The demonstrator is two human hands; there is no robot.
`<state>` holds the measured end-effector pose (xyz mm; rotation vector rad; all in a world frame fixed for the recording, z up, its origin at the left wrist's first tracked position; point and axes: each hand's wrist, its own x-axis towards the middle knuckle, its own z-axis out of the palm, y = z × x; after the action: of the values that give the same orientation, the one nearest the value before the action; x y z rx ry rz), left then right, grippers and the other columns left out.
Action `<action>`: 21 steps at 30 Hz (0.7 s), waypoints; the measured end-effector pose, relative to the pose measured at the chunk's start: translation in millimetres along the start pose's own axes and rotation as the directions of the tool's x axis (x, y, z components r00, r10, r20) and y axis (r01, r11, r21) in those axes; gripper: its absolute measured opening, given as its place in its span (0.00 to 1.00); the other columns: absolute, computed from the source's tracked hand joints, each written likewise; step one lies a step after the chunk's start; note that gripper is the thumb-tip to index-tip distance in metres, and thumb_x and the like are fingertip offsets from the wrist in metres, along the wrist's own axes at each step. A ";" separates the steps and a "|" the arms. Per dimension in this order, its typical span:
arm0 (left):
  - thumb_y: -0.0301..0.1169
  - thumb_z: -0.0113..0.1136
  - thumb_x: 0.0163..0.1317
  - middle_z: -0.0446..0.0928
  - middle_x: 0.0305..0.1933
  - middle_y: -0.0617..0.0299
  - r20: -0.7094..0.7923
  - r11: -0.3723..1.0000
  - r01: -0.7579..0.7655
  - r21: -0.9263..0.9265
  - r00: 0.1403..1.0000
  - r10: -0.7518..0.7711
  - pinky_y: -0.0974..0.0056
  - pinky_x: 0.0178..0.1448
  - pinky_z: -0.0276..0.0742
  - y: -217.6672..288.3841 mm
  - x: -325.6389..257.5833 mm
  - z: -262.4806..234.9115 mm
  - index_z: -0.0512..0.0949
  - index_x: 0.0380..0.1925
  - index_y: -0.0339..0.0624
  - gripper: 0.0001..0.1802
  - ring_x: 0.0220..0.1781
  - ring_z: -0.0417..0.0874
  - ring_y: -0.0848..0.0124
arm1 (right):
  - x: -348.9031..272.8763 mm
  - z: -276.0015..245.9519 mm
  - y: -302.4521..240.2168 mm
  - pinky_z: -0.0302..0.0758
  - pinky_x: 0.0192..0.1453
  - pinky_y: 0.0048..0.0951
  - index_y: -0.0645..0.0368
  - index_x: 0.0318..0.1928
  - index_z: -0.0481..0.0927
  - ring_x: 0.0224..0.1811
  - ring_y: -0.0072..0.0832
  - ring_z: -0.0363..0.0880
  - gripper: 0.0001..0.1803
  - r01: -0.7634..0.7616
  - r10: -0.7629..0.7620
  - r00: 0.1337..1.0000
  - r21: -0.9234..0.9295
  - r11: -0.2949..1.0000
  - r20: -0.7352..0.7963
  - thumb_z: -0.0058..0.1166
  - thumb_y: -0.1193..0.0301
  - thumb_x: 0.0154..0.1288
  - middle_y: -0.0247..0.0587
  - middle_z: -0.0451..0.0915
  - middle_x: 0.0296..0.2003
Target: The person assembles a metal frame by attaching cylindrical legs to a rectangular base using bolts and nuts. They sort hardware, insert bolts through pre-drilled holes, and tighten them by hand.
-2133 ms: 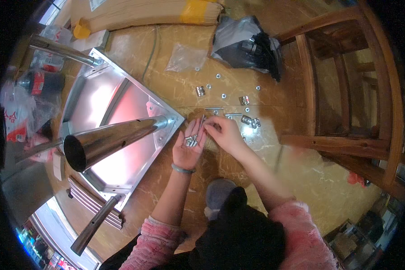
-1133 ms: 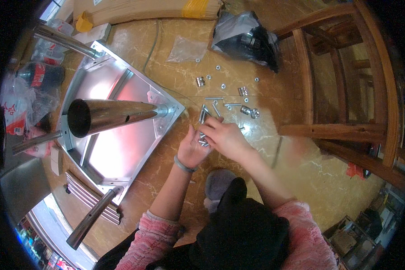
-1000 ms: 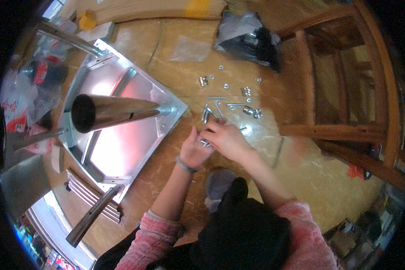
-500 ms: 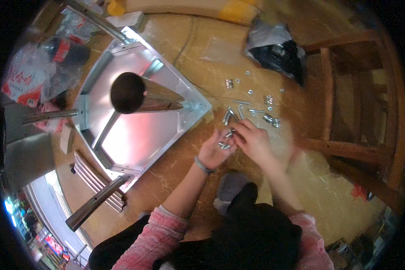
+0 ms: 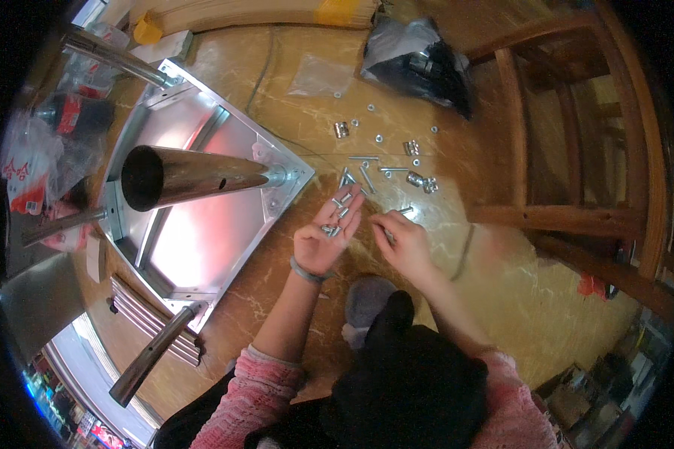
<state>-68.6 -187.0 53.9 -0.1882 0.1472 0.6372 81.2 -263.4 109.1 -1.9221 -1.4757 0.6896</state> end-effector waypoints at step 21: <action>0.23 0.48 0.53 0.38 0.72 0.49 -0.082 0.994 -0.075 -0.077 0.994 0.068 0.57 0.72 0.44 34.8 -51.7 -18.6 0.42 0.65 0.31 0.41 0.73 0.39 0.59 | -63.1 15.0 67.2 0.73 0.32 0.39 0.59 0.44 0.74 0.29 0.45 0.76 0.15 -0.233 0.218 0.971 -0.210 0.949 -0.092 0.54 0.72 0.55 0.46 0.74 0.34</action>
<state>-132.0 -193.4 41.3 -0.2871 0.2058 0.7080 98.8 -335.1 51.9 -2.2876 -1.3490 0.5719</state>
